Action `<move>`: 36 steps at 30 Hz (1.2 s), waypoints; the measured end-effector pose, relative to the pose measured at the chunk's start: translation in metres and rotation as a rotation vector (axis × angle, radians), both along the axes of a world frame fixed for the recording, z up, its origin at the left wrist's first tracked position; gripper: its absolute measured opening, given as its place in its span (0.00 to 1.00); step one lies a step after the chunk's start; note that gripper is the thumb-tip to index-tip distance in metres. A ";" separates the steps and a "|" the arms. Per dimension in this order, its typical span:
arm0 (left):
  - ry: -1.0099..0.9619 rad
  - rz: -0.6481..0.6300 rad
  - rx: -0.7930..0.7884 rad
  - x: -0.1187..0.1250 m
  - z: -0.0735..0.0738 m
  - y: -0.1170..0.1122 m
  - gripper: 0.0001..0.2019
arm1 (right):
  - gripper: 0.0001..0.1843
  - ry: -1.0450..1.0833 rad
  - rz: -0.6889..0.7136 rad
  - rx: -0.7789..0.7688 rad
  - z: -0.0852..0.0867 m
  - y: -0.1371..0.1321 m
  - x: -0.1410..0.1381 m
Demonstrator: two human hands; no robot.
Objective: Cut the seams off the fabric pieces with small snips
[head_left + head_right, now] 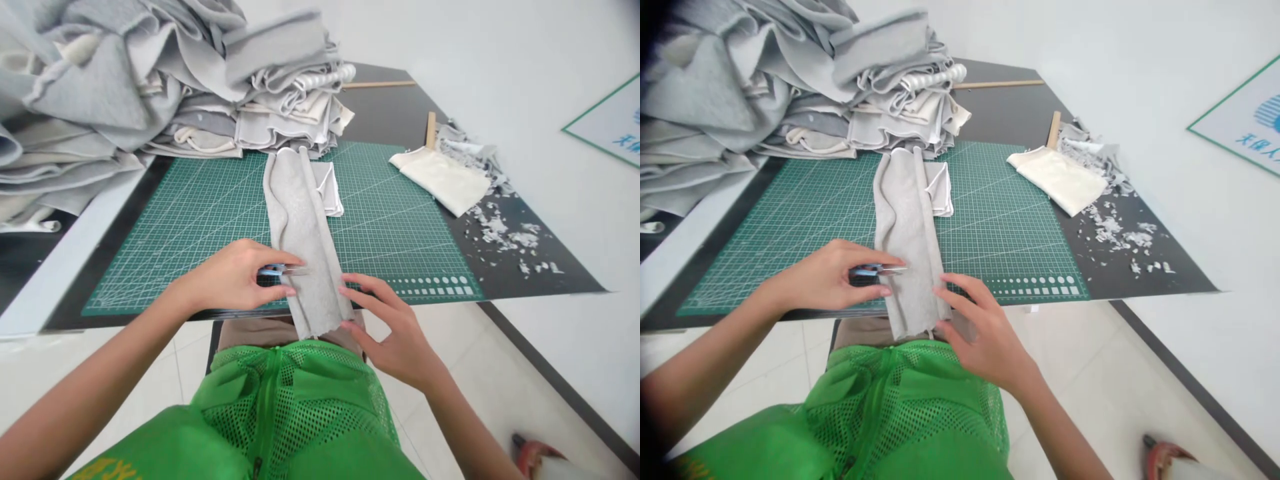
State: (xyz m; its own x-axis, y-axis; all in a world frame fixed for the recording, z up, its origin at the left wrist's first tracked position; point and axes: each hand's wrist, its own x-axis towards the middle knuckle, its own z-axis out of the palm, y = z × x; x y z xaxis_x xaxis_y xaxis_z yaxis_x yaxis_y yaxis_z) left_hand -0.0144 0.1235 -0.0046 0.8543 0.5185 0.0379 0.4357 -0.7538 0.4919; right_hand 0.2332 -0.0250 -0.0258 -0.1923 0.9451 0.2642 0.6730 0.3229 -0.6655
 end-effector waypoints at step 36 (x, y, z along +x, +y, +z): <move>0.051 -0.012 0.257 0.005 0.004 0.076 0.12 | 0.16 -0.314 0.216 0.145 0.039 0.059 0.042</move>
State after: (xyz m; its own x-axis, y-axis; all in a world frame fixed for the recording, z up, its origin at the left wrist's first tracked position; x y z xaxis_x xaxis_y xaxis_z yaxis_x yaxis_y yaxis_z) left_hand -0.0091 0.1996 -0.0003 0.8643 0.4875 0.1237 0.4455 -0.8563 0.2614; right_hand 0.2748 0.0336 0.0129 -0.4748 0.8315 0.2884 0.7428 0.5544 -0.3754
